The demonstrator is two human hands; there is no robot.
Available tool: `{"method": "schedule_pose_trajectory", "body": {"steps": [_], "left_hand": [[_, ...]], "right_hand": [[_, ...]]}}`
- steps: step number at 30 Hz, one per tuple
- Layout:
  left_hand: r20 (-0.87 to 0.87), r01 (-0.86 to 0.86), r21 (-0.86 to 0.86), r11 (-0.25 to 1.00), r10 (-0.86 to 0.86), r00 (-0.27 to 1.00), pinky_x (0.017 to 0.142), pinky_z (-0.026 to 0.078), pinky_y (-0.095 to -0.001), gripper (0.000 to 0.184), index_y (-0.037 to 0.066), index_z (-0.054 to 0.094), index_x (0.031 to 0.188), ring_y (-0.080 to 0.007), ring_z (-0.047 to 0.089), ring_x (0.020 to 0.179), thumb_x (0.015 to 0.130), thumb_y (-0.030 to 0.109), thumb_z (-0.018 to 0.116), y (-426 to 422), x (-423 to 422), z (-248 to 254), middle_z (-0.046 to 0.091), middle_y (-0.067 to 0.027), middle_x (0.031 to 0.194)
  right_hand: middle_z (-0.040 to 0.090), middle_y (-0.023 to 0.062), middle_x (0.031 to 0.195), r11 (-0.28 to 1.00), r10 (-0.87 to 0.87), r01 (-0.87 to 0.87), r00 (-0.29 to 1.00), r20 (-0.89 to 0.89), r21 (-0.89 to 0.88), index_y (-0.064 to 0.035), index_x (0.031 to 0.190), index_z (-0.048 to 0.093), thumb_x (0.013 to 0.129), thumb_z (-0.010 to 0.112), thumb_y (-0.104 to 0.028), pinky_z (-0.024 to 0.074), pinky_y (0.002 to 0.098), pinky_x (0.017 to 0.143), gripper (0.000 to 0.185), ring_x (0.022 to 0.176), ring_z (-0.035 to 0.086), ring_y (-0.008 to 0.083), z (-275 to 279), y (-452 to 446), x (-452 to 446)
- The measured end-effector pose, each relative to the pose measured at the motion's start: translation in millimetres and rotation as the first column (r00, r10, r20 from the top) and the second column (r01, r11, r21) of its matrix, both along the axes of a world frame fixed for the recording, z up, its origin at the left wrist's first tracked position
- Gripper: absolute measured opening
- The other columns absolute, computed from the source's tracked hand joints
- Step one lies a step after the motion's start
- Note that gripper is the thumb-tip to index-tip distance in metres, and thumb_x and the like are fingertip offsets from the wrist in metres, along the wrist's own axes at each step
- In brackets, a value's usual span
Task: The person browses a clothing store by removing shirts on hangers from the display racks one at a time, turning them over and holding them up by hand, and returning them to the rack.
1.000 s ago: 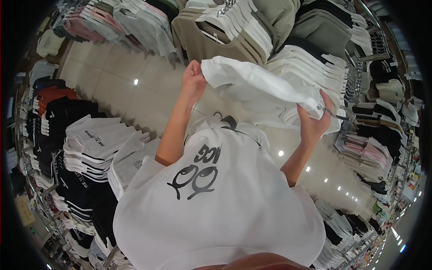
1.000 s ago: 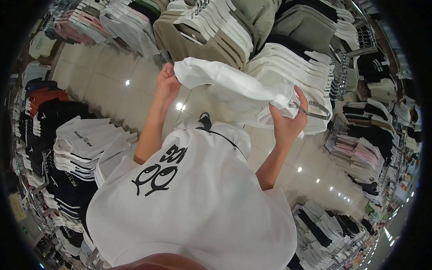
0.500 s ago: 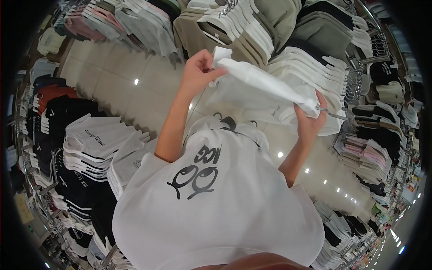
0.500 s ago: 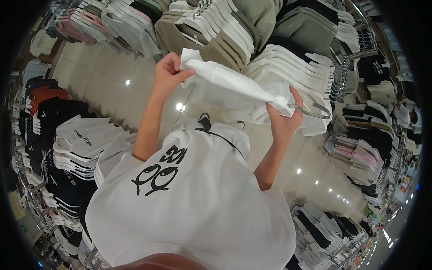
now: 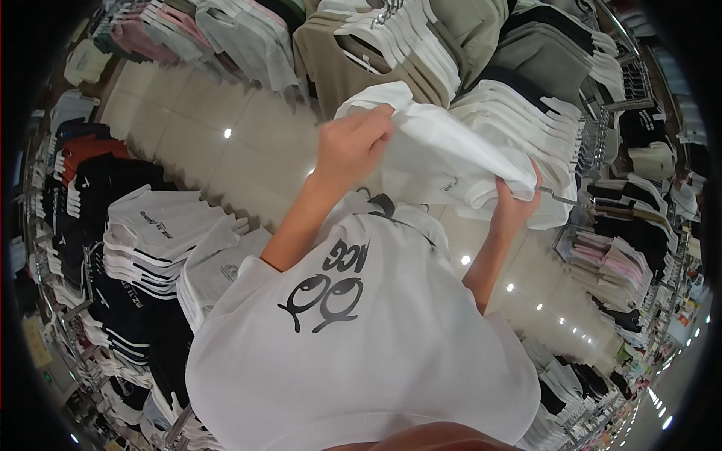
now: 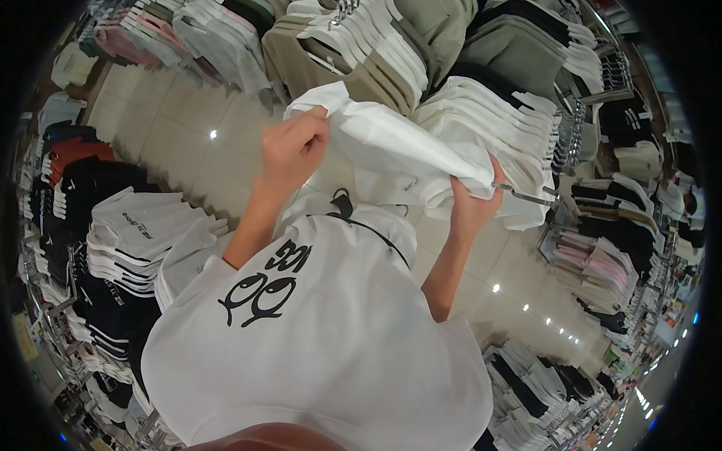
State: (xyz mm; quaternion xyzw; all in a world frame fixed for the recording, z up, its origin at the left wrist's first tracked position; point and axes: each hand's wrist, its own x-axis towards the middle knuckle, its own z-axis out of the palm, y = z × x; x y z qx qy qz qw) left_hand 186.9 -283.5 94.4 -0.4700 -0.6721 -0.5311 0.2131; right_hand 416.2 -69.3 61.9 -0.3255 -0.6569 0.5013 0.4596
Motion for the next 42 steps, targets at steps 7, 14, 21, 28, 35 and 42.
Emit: {"method": "schedule_pose_trajectory", "body": {"steps": [7,14,21,28,35,42], "left_hand": [[-0.072,-0.036,0.009,0.999,0.037,0.997,0.053,0.047,-0.0340,0.024,0.010,0.060,0.079,-0.0238,0.062,0.063,0.068,-0.009,0.070,0,5,6,0.069,-0.0025,0.079],[0.117,-0.210,0.087,0.974,0.200,0.973,0.083,0.051,-0.0291,0.024,0.010,0.060,0.083,-0.0202,0.067,0.088,0.081,-0.008,0.077,-2,5,1,0.074,-0.0042,0.099],[0.699,-0.002,0.518,0.855,-0.422,0.578,0.090,0.052,-0.0267,0.029,0.008,0.050,0.087,-0.0090,0.065,0.097,0.095,-0.005,0.074,-35,-28,17,0.074,-0.0101,0.110],[0.757,0.178,0.410,0.895,-0.442,0.482,0.083,0.052,-0.0246,0.031,0.009,0.049,0.084,-0.0083,0.064,0.090,0.096,-0.005,0.073,-36,-19,27,0.074,-0.0086,0.105],[0.336,0.231,-0.249,0.941,-0.140,0.932,0.072,0.056,-0.0312,0.019,0.005,0.062,0.090,-0.0199,0.076,0.084,0.085,-0.013,0.066,-4,41,36,0.076,-0.0114,0.097],[0.342,-0.006,-0.071,0.997,0.030,0.939,0.073,0.057,-0.0359,0.025,0.009,0.075,0.099,-0.0294,0.075,0.086,0.087,-0.007,0.060,-21,5,25,0.079,-0.0107,0.111]], "right_hand": [[0.067,0.0126,0.130,1.000,-0.010,0.010,1.000,0.009,-0.027,0.0004,0.138,0.060,0.072,0.090,0.001,0.0515,0.0370,0.108,0.072,0.120,0.066,0.0230,-1,2,0],[0.067,0.0122,0.129,1.000,0.014,-0.015,1.000,0.016,0.018,0.0000,0.141,0.059,0.072,0.090,0.001,0.0516,0.0363,0.107,0.075,0.119,0.066,0.0223,3,7,1],[0.067,0.0123,0.131,0.995,0.087,-0.088,0.996,0.038,0.041,0.0006,0.142,0.060,0.075,0.086,0.001,0.0497,0.0356,0.108,0.072,0.120,0.065,0.0218,12,10,4],[0.066,0.0114,0.131,0.994,0.109,-0.109,0.994,0.013,0.008,-0.0018,0.141,0.061,0.072,0.088,0.000,0.0498,0.0358,0.108,0.074,0.120,0.065,0.0218,9,11,1],[0.068,0.0111,0.128,0.995,0.097,-0.097,0.995,0.001,-0.023,-0.0023,0.141,0.061,0.072,0.087,0.004,0.0527,0.0343,0.103,0.075,0.115,0.067,0.0201,3,-9,-11],[0.069,0.0091,0.123,0.996,0.076,-0.076,0.997,0.005,0.047,-0.0023,0.141,0.061,0.072,0.087,0.004,0.0533,0.0322,0.100,0.073,0.111,0.067,0.0181,4,-1,-5]]}}
